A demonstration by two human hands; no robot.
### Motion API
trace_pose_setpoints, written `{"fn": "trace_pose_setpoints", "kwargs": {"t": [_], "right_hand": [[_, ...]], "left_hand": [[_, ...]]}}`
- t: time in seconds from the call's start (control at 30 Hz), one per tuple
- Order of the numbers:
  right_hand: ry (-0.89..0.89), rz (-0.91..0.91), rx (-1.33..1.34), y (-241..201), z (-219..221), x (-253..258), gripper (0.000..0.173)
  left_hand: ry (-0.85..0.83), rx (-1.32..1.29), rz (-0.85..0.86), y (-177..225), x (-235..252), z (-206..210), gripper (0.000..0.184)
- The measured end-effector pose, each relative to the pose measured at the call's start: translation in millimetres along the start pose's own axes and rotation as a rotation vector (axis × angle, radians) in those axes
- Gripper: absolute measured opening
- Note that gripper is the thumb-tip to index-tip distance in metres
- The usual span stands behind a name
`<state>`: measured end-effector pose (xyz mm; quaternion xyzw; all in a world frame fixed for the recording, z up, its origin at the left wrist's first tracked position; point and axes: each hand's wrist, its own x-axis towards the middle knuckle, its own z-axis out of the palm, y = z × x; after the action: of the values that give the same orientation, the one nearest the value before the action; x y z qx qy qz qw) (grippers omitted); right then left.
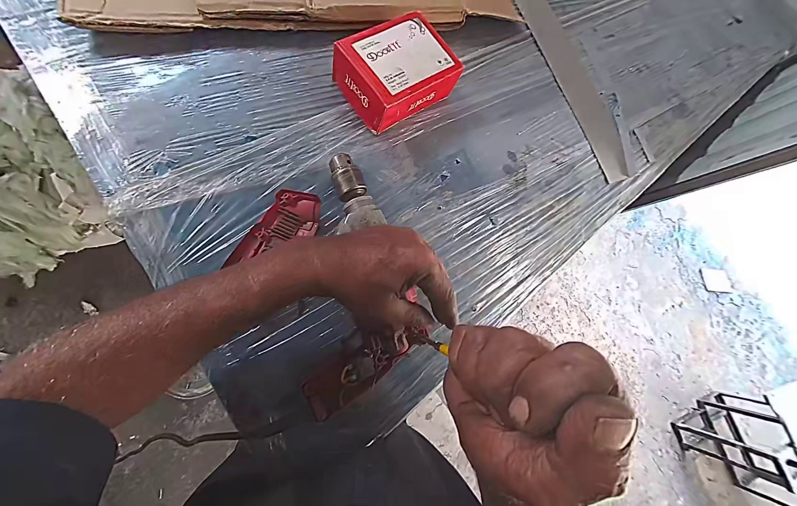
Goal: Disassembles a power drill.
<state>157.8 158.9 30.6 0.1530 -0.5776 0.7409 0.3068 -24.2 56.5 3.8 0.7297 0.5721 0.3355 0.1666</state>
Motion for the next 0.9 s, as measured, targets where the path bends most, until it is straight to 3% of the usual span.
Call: {"fn": "trace_pose_setpoints", "kwargs": {"t": [0.1, 0.17, 0.5, 0.67, 0.8, 0.83, 0.9], "right_hand": [[-0.044, 0.009, -0.011, -1, -2, -1, 0.036], [-0.060, 0.004, -0.008, 0, -3, 0, 0.036], [-0.084, 0.067, 0.180, -2, -23, 12, 0.037], [-0.336, 0.121, 0.172, -4, -35, 20, 0.042], [-0.735, 0.198, 0.205, -1, -45, 43, 0.051], [-0.759, 0.223, 0.261, 3, -43, 47, 0.050], [-0.602, 0.257, 0.376, 7, -41, 46, 0.038]], "left_hand": [[0.033, 0.400, -0.023, -9, -22, -1, 0.038], [0.087, 0.496, -0.034, -12, -32, 5, 0.040], [0.225, 0.474, -0.055, -12, -35, 14, 0.033], [0.228, 0.480, -0.084, -11, -35, 15, 0.032], [0.232, 0.467, -0.097, -10, -34, 15, 0.031], [0.236, 0.466, -0.102, -10, -35, 15, 0.030], [0.261, 0.453, -0.091, -9, -35, 15, 0.030]]}}
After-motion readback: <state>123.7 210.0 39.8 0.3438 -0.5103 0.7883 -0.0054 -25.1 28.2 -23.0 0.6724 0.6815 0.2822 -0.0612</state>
